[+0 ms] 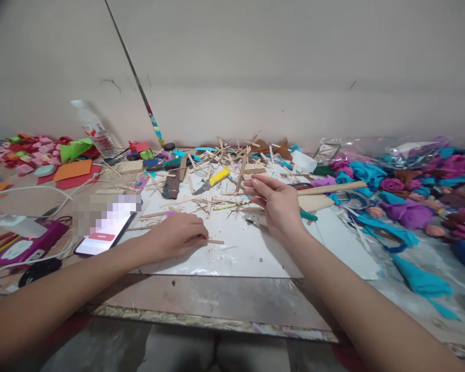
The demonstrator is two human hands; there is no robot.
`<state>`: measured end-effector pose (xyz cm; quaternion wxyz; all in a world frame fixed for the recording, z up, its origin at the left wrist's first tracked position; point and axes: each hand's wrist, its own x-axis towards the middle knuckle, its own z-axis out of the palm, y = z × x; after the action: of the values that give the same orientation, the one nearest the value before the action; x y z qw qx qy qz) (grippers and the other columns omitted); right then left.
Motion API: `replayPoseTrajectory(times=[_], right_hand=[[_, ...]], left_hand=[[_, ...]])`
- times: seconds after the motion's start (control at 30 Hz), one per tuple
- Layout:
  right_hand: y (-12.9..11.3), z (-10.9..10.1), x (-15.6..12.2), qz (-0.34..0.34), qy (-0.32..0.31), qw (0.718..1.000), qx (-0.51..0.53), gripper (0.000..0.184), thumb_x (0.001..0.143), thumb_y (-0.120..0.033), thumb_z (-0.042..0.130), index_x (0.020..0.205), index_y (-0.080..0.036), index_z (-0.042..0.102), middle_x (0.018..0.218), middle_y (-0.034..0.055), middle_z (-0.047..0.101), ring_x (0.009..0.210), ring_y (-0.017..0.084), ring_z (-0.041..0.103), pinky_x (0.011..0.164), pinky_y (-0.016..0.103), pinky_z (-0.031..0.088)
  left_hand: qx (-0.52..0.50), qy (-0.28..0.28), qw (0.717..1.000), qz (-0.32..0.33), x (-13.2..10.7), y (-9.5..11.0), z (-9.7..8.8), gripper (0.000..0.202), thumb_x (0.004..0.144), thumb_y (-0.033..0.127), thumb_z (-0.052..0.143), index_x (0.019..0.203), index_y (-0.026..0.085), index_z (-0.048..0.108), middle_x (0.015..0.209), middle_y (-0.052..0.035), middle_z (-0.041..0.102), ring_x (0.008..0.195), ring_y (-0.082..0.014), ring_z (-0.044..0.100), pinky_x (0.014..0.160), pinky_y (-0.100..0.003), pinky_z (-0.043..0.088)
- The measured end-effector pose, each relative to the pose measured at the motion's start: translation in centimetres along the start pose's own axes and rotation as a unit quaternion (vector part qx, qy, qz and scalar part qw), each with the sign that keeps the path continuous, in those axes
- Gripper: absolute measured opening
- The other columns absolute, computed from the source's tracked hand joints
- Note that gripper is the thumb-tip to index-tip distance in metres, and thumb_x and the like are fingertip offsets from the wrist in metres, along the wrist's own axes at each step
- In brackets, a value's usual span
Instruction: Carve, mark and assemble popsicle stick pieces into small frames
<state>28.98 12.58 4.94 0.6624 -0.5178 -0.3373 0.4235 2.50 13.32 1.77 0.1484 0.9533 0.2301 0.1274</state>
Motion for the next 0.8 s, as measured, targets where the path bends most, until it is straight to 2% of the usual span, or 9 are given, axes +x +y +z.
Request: replayPoseTrajectory(times=[0.1,0.2,0.3,0.43,0.5,0.57,0.67,0.8], right_hand=[[-0.3,-0.3,0.5,-0.015,0.007,1.000,-0.008,0.008,0.077,-0.023,0.087,0.079,-0.018,0.082,0.080,0.0062,0.080,0.060,0.010,0.069,0.051,0.015,0.055],[-0.6,-0.6,0.9,-0.038,0.024,0.999,-0.020,0.013,0.074,-0.021,0.088,0.085,-0.019,0.084,0.084,0.0042,0.081,0.063,0.009,0.070,0.054,0.015,0.056],[-1.0,-0.8,1.3,-0.049,0.031,0.998,-0.036,0.019,0.070,-0.023,0.089,0.088,-0.021,0.083,0.087,0.0039,0.081,0.066,0.011,0.072,0.056,0.018,0.057],[-1.0,-1.2,1.8,-0.051,0.024,0.996,-0.072,0.018,0.069,-0.027,0.090,0.084,-0.021,0.081,0.086,0.0061,0.080,0.066,0.014,0.072,0.056,0.022,0.058],[-0.9,-1.4,2.1,-0.055,0.015,0.993,-0.101,0.019,0.070,-0.028,0.088,0.085,-0.020,0.081,0.086,0.0070,0.080,0.069,0.016,0.074,0.057,0.024,0.059],[-0.6,-1.5,2.3,-0.056,-0.006,0.989,-0.139,0.021,0.071,-0.029,0.086,0.089,-0.018,0.081,0.087,0.0085,0.080,0.072,0.019,0.076,0.059,0.027,0.060],[-0.1,-1.5,2.4,-0.080,-0.027,0.975,-0.207,0.029,0.074,-0.030,0.081,0.099,-0.016,0.082,0.092,0.0104,0.081,0.074,0.021,0.075,0.061,0.032,0.061],[0.6,-1.2,1.8,-0.168,-0.055,0.939,-0.296,0.032,0.082,-0.038,0.075,0.106,-0.017,0.083,0.103,0.0111,0.082,0.084,0.024,0.072,0.068,0.034,0.059]], left_hand=[[0.016,-0.003,1.000,0.020,-0.2,0.3,0.1,0.020,0.104,0.025,0.060,0.100,0.018,0.078,0.092,-0.0053,0.075,0.085,-0.0193,0.068,0.072,-0.029,0.045],[0.027,0.017,0.999,0.021,-0.4,0.2,0.4,0.023,0.104,0.030,0.060,0.096,0.019,0.079,0.089,-0.0052,0.073,0.082,-0.0195,0.067,0.069,-0.030,0.044],[0.030,0.077,0.996,-0.014,-0.5,-0.2,0.1,0.022,0.103,0.031,0.061,0.096,0.020,0.078,0.091,-0.0065,0.074,0.087,-0.0220,0.068,0.074,-0.032,0.047],[0.013,0.192,0.976,-0.103,0.0,-1.5,-0.7,0.023,0.104,0.028,0.056,0.115,0.018,0.074,0.114,-0.0114,0.073,0.109,-0.0265,0.068,0.093,-0.039,0.052],[-0.001,0.214,0.969,-0.127,0.6,-2.3,-0.9,0.026,0.102,0.029,0.061,0.122,0.019,0.072,0.120,-0.0122,0.072,0.111,-0.0273,0.069,0.096,-0.042,0.053],[-0.015,0.209,0.968,-0.135,1.1,-2.9,-0.8,0.022,0.098,0.029,0.067,0.116,0.019,0.075,0.114,-0.0104,0.075,0.105,-0.0269,0.071,0.093,-0.041,0.055],[-0.033,0.217,0.964,-0.149,1.4,-3.3,-1.0,0.016,0.097,0.020,0.062,0.098,0.019,0.078,0.100,-0.0084,0.078,0.094,-0.0239,0.073,0.088,-0.036,0.055],[-0.052,0.243,0.956,-0.156,1.1,-3.2,-2.3,0.019,0.099,0.024,0.059,0.100,0.019,0.077,0.101,-0.0074,0.080,0.090,-0.0204,0.073,0.085,-0.032,0.055]])
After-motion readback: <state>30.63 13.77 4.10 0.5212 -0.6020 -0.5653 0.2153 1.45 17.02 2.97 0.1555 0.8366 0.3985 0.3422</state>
